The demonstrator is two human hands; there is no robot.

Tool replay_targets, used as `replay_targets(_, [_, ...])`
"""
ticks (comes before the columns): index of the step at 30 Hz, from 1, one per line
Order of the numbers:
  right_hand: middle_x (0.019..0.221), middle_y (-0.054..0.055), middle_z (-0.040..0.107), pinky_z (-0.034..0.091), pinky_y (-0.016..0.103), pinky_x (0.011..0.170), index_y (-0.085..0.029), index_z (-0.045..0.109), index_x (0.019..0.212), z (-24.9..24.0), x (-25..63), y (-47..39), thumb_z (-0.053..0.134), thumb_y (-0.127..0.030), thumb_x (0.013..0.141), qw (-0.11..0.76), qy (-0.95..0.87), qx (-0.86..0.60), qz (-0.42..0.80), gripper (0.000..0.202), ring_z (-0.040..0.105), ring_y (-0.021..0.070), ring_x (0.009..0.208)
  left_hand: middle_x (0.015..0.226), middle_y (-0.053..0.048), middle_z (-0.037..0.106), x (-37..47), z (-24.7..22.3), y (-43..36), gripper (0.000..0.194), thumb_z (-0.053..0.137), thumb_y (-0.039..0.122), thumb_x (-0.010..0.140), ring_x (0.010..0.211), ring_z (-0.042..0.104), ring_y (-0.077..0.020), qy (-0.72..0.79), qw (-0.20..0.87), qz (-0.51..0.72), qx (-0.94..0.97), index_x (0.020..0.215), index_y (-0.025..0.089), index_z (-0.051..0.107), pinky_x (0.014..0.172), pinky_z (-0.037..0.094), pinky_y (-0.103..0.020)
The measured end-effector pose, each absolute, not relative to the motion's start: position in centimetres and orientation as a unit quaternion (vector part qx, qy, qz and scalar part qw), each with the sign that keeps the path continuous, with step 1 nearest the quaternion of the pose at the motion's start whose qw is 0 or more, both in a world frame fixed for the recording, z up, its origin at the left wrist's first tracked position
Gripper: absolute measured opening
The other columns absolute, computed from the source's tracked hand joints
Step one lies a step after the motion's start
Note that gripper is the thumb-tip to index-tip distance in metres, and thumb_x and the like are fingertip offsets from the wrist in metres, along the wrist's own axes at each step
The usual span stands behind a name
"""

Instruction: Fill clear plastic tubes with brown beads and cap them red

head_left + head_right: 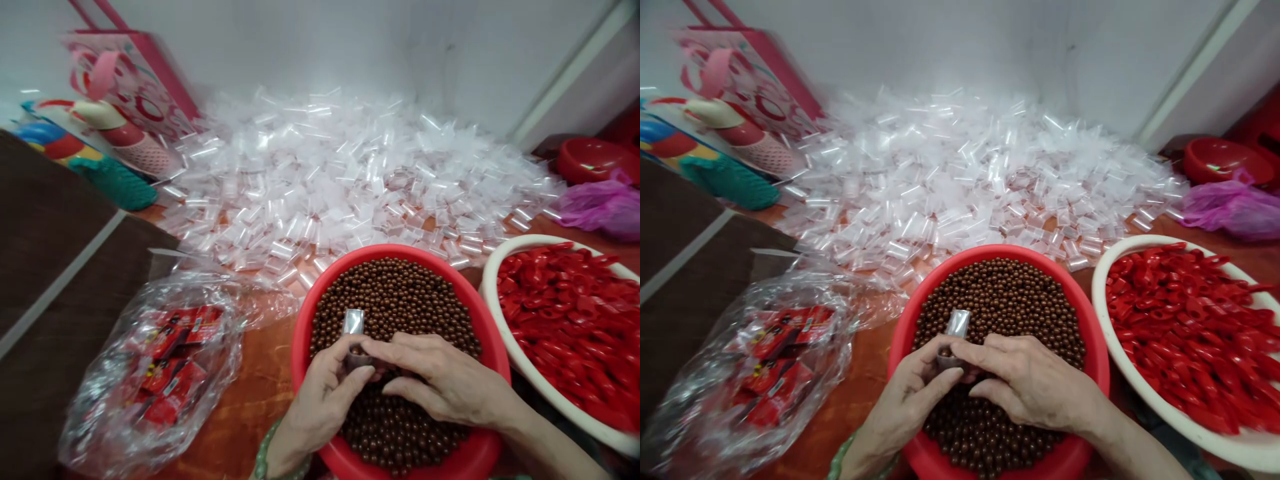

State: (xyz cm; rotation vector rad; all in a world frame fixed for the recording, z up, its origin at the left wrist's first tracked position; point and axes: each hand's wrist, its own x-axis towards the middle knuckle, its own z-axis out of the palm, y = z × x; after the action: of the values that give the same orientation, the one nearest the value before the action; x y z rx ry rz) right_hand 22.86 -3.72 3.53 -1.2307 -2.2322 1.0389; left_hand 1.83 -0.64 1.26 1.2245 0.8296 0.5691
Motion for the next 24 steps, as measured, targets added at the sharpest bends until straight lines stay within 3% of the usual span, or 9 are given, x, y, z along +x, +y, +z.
replay_targets(6, [0.102, 0.005, 0.069, 0.050, 0.027, 0.082, -0.025, 0.041, 0.149, 4.4, 24.0, -3.9, 0.061, -0.034, 0.094, 0.175, -0.804, -0.421, 0.382, 0.059, 0.065, 0.0170, 0.088, 0.099, -0.003, 0.075, 1.8, 0.5, -0.7, 0.020, 0.061, 0.027, 0.089, 0.087, 0.070, -0.0151, 0.403, 0.598, 0.273, 0.637, 0.106, 0.020, 0.067, 0.081, 0.055, -0.018])
replay_targets(9, [0.113, 0.006, 0.069, 0.050, 0.028, 0.090, -0.026, 0.040, 0.149, 5.4, 27.5, -5.9, 0.060, -0.034, 0.094, 0.228, -0.753, -0.506, 0.352, 0.058, 0.066, 0.0175, 0.099, 0.101, -0.003, 0.076, 1.8, 0.3, -0.8, 0.020, 0.062, 0.030, 0.089, 0.093, 0.072, -0.0165, 0.420, 0.589, 0.269, 0.636, 0.107, 0.022, 0.068, 0.087, 0.055, -0.020])
replay_targets(11, [0.110, 0.005, 0.071, 0.051, 0.027, 0.087, -0.025, 0.051, 0.140, 5.6, 31.4, -7.4, 0.054, -0.032, 0.097, 0.281, -0.679, -0.617, 0.280, 0.044, 0.067, 0.0166, 0.095, 0.100, -0.003, 0.077, 1.7, 0.2, -0.8, 0.021, 0.062, 0.033, 0.090, 0.094, 0.073, -0.0170, 0.438, 0.597, 0.261, 0.619, 0.107, 0.023, 0.069, 0.088, 0.056, -0.020])
replay_targets(13, [0.108, 0.006, 0.072, 0.050, 0.030, 0.090, -0.021, 0.066, 0.116, 5.0, 35.6, -8.5, 0.052, -0.031, 0.096, 0.258, -0.609, -0.731, 0.170, 0.026, 0.067, 0.0196, 0.097, 0.100, -0.003, 0.078, 1.7, -0.1, -0.8, 0.023, 0.063, 0.036, 0.089, 0.095, 0.073, -0.0178, 0.449, 0.593, 0.256, 0.617, 0.106, 0.023, 0.070, 0.088, 0.057, -0.021])
replay_targets(15, [0.104, 0.006, 0.073, 0.049, 0.032, 0.089, -0.022, 0.068, 0.101, 3.6, 39.3, -9.0, 0.052, -0.029, 0.093, 0.152, -0.551, -0.808, 0.143, 0.019, 0.068, 0.0220, 0.095, 0.102, -0.005, 0.078, 1.7, -0.6, -0.7, 0.026, 0.066, 0.038, 0.086, 0.095, 0.074, -0.0186, 0.452, 0.570, 0.255, 0.637, 0.105, 0.022, 0.072, 0.091, 0.056, -0.022])
replay_targets(18, [0.096, 0.008, 0.074, 0.048, 0.034, 0.083, -0.020, 0.067, 0.096, 0.9, 42.5, -8.6, 0.056, -0.026, 0.089, 0.104, -0.516, -0.837, 0.153, 0.014, 0.068, 0.0243, 0.087, 0.104, -0.006, 0.078, 1.7, -1.2, -0.6, 0.028, 0.068, 0.038, 0.084, 0.094, 0.074, -0.0192, 0.443, 0.540, 0.244, 0.673, 0.106, 0.022, 0.075, 0.095, 0.055, -0.025])
replay_targets(24, [0.073, 0.005, 0.067, 0.042, 0.029, 0.065, -0.018, 0.061, 0.094, -3.6, 42.9, -6.6, 0.062, -0.021, 0.080, 0.101, -0.462, -0.866, 0.164, 0.014, 0.062, 0.0205, 0.067, 0.103, -0.007, 0.078, 2.1, -0.7, -0.7, 0.028, 0.067, 0.038, 0.085, 0.093, 0.075, -0.0211, 0.439, 0.529, 0.248, 0.683, 0.105, 0.020, 0.075, 0.089, 0.058, -0.027])
